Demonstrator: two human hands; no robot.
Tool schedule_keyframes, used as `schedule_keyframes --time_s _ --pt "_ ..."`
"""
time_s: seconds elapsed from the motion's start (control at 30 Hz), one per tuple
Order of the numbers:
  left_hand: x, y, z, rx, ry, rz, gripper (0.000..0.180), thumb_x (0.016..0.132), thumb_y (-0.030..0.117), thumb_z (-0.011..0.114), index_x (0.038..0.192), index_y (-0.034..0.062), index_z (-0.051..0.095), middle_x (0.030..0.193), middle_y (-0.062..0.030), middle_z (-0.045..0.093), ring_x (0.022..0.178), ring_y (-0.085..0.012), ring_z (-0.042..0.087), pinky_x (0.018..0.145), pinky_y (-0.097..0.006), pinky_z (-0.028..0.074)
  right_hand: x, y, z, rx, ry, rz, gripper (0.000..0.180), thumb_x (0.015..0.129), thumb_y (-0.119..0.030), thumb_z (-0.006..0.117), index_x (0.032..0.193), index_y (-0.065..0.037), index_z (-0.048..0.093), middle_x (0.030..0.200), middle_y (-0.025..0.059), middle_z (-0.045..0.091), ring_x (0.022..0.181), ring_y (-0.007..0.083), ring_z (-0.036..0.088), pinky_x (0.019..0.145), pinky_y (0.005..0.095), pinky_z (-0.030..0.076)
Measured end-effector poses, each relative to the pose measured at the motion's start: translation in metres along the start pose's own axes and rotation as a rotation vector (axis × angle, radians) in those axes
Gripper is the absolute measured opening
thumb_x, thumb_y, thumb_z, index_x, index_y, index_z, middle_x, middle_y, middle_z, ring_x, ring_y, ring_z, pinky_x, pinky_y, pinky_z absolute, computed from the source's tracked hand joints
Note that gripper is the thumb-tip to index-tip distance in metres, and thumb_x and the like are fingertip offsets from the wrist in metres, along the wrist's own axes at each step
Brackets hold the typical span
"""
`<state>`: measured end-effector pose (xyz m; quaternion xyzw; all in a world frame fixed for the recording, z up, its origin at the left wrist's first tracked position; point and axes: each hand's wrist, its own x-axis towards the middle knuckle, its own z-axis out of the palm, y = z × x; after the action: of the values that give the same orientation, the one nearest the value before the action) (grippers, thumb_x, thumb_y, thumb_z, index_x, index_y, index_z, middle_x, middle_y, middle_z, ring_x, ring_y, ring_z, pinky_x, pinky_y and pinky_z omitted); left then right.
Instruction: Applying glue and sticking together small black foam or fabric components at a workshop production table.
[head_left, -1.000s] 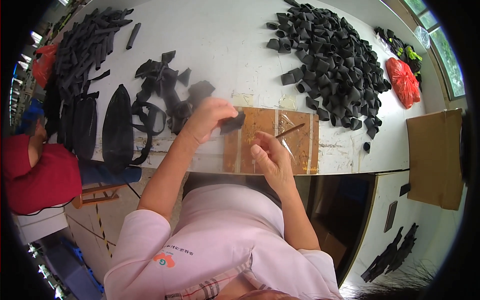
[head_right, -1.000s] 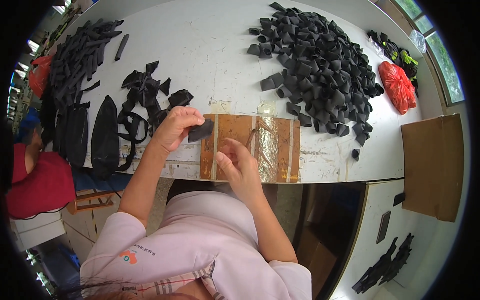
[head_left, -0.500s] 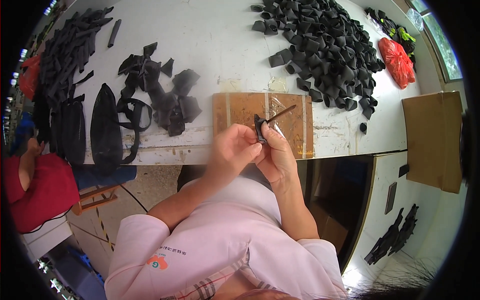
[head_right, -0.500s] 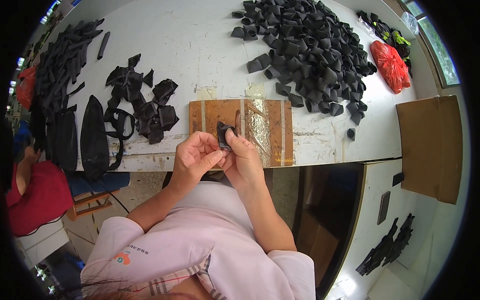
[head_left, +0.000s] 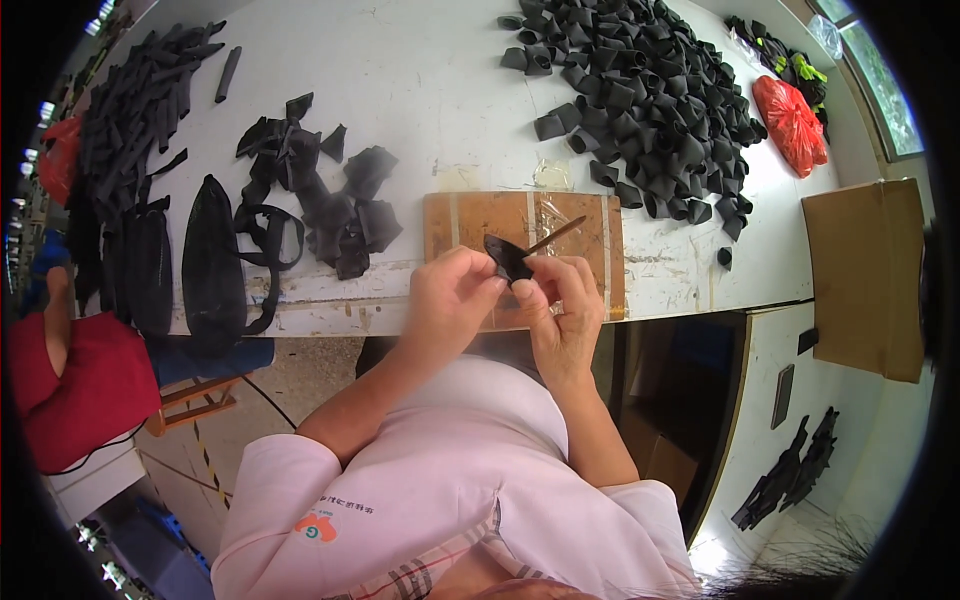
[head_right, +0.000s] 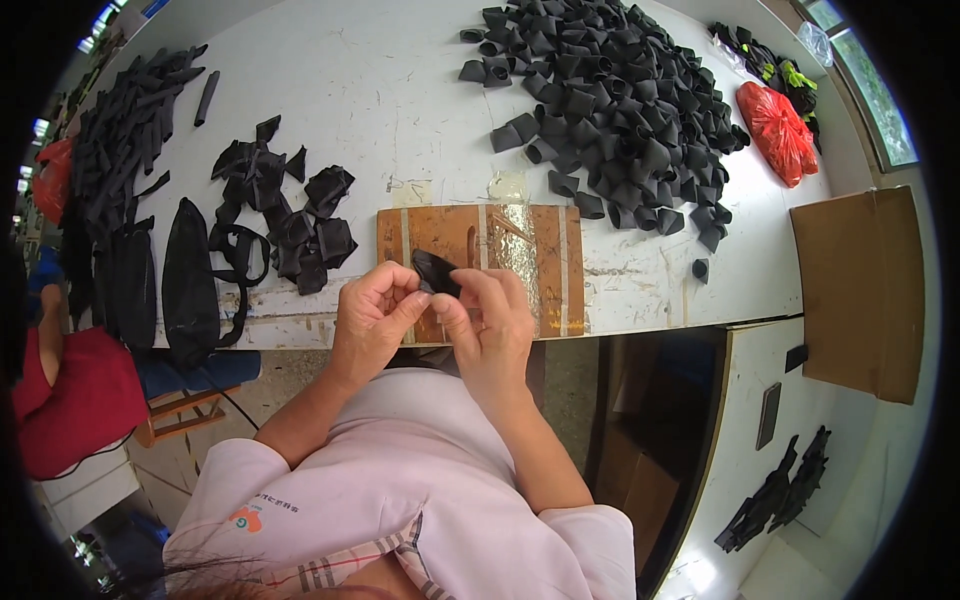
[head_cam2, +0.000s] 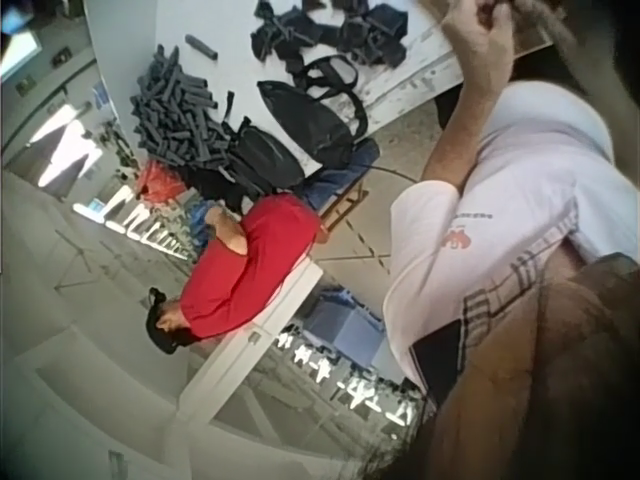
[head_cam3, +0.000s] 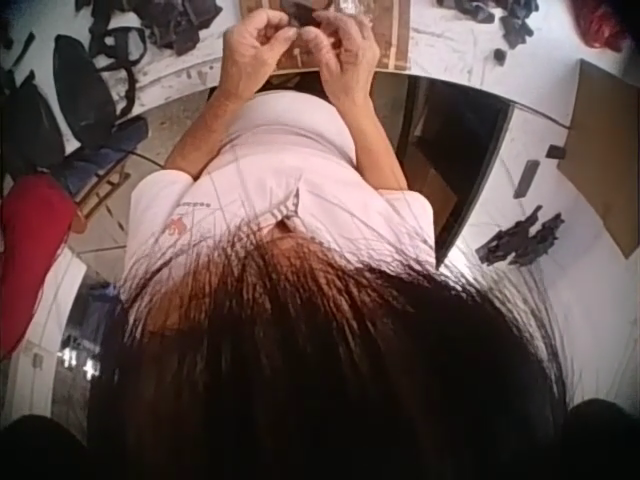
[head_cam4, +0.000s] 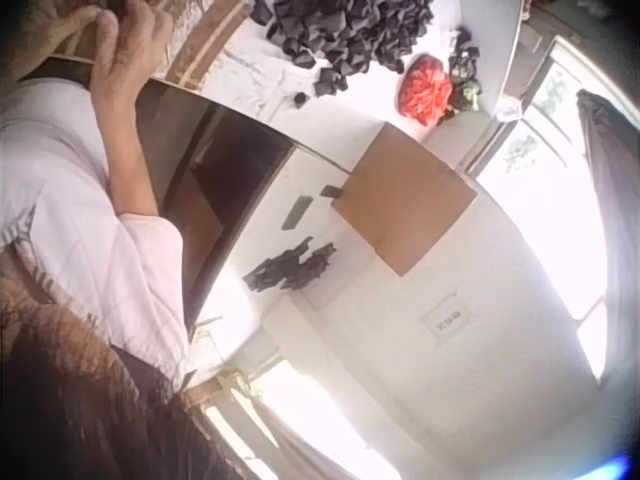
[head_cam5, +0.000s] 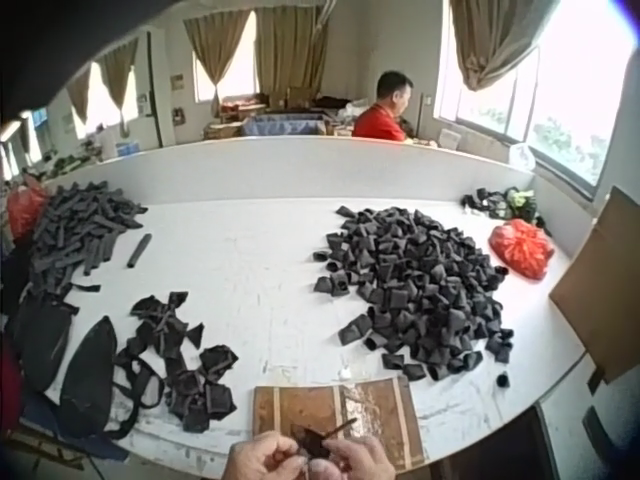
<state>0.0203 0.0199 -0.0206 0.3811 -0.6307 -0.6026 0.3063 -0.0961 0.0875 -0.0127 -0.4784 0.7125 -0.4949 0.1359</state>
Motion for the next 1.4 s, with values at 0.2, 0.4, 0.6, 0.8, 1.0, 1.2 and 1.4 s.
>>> schedule_keyframes --time_s 0.2,0.4,0.6,0.8,1.0,1.2,1.4 --pt "-0.005 0.0 0.005 0.2 0.069 0.132 0.008 0.073 0.0 0.057 0.081 0.0002 0.053 0.065 -0.0098 0.059 0.059 -0.017 0.059 0.051 -0.028 0.044 0.004 0.007 0.002 0.038 -0.106 -0.143 0.013 0.07 -0.005 0.064 0.082 -0.003 0.059 0.079 0.0089 0.051 0.066 0.0235 0.051 0.05 0.028 0.041" --pt "-0.002 -0.003 0.012 0.323 0.274 0.35 0.01 0.075 -0.009 0.053 0.08 -0.0006 0.053 0.057 0.0006 0.052 0.047 -0.0003 0.045 0.04 -0.017 0.035 0.006 0.005 0.013 -0.344 0.011 -0.404 0.018 0.062 -0.003 0.064 0.078 -0.005 0.056 0.07 0.0065 0.044 0.064 0.0218 0.048 0.045 0.0316 0.038" --pt "0.013 0.016 -0.008 -0.801 -0.101 -0.321 0.017 0.07 -0.003 0.053 0.086 0.0023 0.051 0.077 -0.0003 0.052 0.052 -0.0012 0.04 0.044 -0.015 0.03 0.009 0.005 0.01 -0.015 0.032 -0.141 0.011 0.066 -0.004 0.064 0.076 -0.004 0.058 0.063 0.0043 0.044 0.055 0.0155 0.045 0.044 0.0274 0.035" --pt "0.01 0.027 -0.002 -0.596 -0.083 -0.271 0.018 0.069 -0.006 0.05 0.085 -0.0003 0.05 0.071 -0.002 0.052 0.044 -0.0005 0.034 0.038 -0.016 0.026 0.006 0.008 -0.003 1.404 -0.258 0.738 0.004 0.072 -0.001 0.061 0.075 0.0 0.058 0.062 -0.0008 0.045 0.053 0.0059 0.038 0.043 0.0182 0.027" --pt "0.008 0.036 0.025 -0.354 0.2 0.068 0.015 0.071 -0.012 0.046 0.08 -0.0007 0.051 0.08 -0.0061 0.057 0.046 -0.0005 0.041 0.04 -0.016 0.032 0.016 -0.002 -0.01 1.466 -0.348 0.745 0.013 0.083 -0.016 0.055 0.075 -0.006 0.053 0.062 -0.0051 0.04 0.052 0.0039 0.033 0.045 0.0171 0.026" --pt "0.042 0.064 -0.005 -1.264 -0.512 -0.342 0.02 0.073 -0.007 0.045 0.091 0.0001 0.048 0.083 -0.0133 0.059 0.03 -0.0021 0.03 0.029 -0.018 0.025 0.063 -0.026 -0.044 0.852 -0.31 0.282 0.023 0.084 -0.025 0.057 0.07 -0.008 0.053 0.062 -0.0066 0.045 0.053 0.001 0.033 0.046 0.0161 0.025" --pt "0.044 0.037 -0.002 -1.122 -0.381 -0.472 0.022 0.078 0.0 0.047 0.1 0.0012 0.048 0.073 -0.006 0.056 0.034 -0.002 0.032 0.032 -0.017 0.025 0.062 0.01 -0.028 0.968 -0.47 0.418 0.023 0.084 -0.027 0.057 0.072 -0.007 0.052 0.062 -0.0057 0.045 0.053 0.0021 0.034 0.047 0.0165 0.027"
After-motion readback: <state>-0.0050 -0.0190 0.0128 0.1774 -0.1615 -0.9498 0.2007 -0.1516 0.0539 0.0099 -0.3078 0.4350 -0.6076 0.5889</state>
